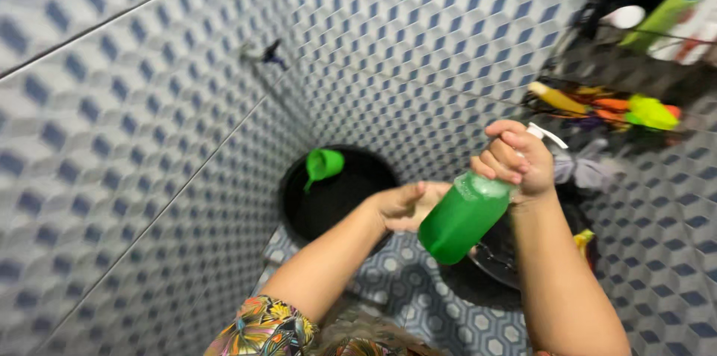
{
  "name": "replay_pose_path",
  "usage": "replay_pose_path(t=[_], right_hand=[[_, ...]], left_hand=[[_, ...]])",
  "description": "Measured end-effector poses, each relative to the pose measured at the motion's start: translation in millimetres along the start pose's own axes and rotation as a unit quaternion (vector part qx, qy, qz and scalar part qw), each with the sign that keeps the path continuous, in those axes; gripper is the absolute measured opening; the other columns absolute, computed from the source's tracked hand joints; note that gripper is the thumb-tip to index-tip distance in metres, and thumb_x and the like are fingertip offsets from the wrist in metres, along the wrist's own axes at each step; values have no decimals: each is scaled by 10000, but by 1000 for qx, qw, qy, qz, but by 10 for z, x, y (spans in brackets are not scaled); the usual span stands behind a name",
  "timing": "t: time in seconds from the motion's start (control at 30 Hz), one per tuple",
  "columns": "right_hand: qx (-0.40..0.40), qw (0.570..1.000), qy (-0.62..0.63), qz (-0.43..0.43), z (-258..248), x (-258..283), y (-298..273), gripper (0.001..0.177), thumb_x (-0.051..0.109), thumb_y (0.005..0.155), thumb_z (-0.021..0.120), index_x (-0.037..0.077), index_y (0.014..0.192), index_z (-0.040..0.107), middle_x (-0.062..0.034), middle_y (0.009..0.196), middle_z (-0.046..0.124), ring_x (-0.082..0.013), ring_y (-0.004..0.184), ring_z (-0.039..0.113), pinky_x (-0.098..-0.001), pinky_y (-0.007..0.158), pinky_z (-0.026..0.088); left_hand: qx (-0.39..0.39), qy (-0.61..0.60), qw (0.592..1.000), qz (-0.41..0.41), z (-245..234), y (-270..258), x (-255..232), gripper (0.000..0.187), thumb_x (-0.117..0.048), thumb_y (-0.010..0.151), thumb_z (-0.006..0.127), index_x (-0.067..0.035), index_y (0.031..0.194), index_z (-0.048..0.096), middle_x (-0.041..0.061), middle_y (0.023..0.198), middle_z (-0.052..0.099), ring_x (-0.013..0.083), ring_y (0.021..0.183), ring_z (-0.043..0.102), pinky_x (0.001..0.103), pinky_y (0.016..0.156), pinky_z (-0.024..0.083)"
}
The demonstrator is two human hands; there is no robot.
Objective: The person refills a green pump soap dispenser with liquid from a yellow pouch. They pour the liquid into the dispenser, shake it to mix, rinse the dispenser under a tap, and then place it back on a basin.
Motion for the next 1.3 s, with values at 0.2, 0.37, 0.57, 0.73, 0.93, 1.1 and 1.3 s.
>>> replay_pose_path(t=[0.2,0.37,0.57,0.73,0.93,1.1,1.3], right_hand=[[38,994,43,91,198,-710,-31,314,75,1087,437,-70,1232,675,63,554,402,-92,462,389,-328,709,448],[-78,987,-88,112,323,-1359,165,283,68,1017,437,-46,1155,657,58,557,381,-95,467,372,-357,714,492],[-169,967,-177,75,811,-2261,493,281,31,957,390,-32,1108,618,32,589,377,-104,484,365,-377,688,497],[6,965,-42,259,1200,-2871,777,256,75,993,453,-39,1090,661,63,555,363,-88,462,372,-345,689,497],[135,905,47,401,1987,-4070,794,237,86,993,494,-37,1063,683,71,536,344,-78,434,354,-336,643,475],[178,887,-2,426,2671,-5075,633,258,164,1011,540,-27,1117,678,64,564,370,-88,470,382,-361,669,514],[279,883,-61,373,3520,-6055,654,526,418,987,589,66,1379,591,-118,1211,696,-206,1088,673,-375,944,541]], left_hand=[[-108,-1,994,23,728,-592,431,873,-318,791,859,41,1447,407,235,1242,630,391,1138,637,492,964,522],[-502,513,696,13,1201,-1194,264,768,-291,725,862,-6,1345,511,202,1123,692,392,1060,693,476,889,558],[-660,672,329,-66,1696,-1679,222,946,-281,641,899,0,1408,423,219,1051,640,416,955,646,508,809,529],[-648,467,599,61,1853,-2574,166,750,-315,746,896,-13,1330,535,144,1151,712,296,1095,702,425,920,556],[-565,108,795,191,2155,-3544,453,723,-279,823,912,72,1344,554,147,1179,682,289,1073,672,426,950,563],[-812,400,418,75,2835,-4186,558,656,-201,717,905,-22,1251,570,114,1132,687,231,1029,675,378,904,545],[-829,170,389,365,3399,-5232,1159,535,-209,847,810,-97,1299,547,83,1116,668,217,990,672,389,871,568]])
Point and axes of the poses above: each hand's wrist, its own y-axis towards the middle knuckle, its own z-axis out of the palm, x = y × z, the point moved 2 cm from there along y, towards the middle knuckle
